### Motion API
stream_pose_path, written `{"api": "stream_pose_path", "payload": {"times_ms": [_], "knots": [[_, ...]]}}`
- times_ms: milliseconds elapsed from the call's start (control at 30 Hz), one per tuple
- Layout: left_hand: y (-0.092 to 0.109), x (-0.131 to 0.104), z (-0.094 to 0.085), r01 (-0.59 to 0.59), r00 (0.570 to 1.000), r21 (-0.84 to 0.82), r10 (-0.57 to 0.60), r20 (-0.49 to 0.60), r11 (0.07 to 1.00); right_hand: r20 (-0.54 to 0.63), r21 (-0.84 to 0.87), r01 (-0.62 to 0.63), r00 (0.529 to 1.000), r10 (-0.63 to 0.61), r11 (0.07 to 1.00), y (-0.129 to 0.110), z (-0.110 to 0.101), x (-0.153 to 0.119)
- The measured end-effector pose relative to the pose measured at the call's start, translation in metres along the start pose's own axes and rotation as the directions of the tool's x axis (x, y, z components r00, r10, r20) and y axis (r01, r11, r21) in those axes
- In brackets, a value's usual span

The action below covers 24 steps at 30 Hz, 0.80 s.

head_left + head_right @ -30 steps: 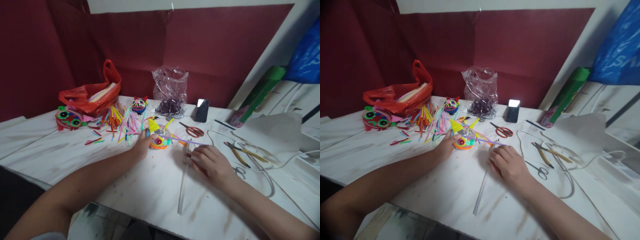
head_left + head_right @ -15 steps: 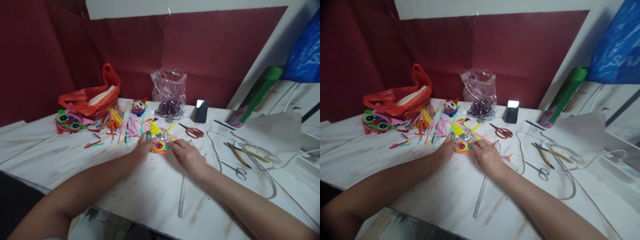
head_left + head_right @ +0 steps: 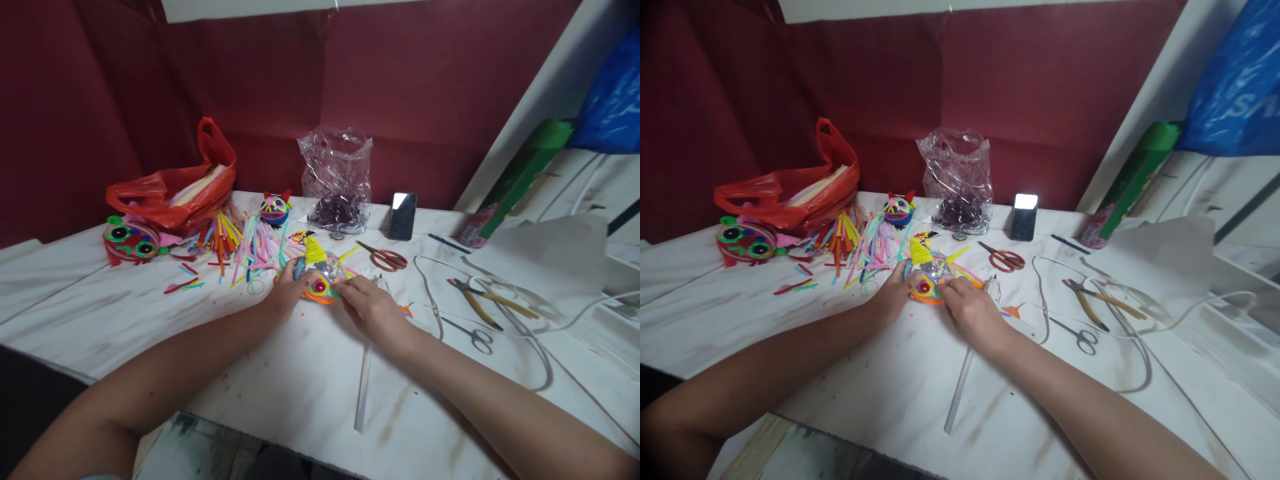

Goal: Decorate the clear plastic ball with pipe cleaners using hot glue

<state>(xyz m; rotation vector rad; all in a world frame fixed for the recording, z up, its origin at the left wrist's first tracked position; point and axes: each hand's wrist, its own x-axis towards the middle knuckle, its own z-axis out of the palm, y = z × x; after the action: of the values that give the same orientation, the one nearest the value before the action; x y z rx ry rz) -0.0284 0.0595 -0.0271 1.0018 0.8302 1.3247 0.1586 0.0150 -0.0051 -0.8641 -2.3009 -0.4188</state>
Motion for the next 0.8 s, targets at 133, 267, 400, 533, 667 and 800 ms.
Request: {"api": "stream_pose_path", "payload": {"times_ms": [133, 267, 400, 533, 667, 800], "knots": [[0.000, -0.006, 0.004, -0.009, 0.999, 0.037, 0.008, 0.034, 0.999, 0.000, -0.001, -0.008, 1.000, 0.008, 1.000, 0.001, 0.002, -0.001], [0.001, -0.010, 0.009, -0.019, 0.999, 0.042, 0.018, 0.033, 0.999, -0.004, 0.007, -0.015, 1.000, 0.015, 1.000, 0.001, 0.005, -0.003], [0.002, -0.009, 0.011, -0.015, 1.000, 0.040, 0.015, 0.004, 0.999, -0.007, 0.019, -0.012, 1.000, 0.012, 1.000, 0.000, 0.006, -0.003], [0.003, -0.009, 0.013, -0.019, 1.000, 0.038, 0.020, -0.024, 0.999, -0.016, 0.078, -0.008, 1.000, 0.009, 0.997, -0.002, 0.007, -0.001], [0.004, -0.008, 0.014, -0.013, 0.998, 0.063, 0.017, -0.056, 0.998, -0.027, 0.122, -0.031, 0.999, 0.035, 0.992, -0.002, 0.008, -0.002], [0.006, -0.008, 0.016, -0.010, 0.997, 0.067, 0.015, -0.073, 0.998, -0.018, 0.134, -0.081, 0.996, 0.084, 0.988, -0.001, 0.009, -0.004]]}}
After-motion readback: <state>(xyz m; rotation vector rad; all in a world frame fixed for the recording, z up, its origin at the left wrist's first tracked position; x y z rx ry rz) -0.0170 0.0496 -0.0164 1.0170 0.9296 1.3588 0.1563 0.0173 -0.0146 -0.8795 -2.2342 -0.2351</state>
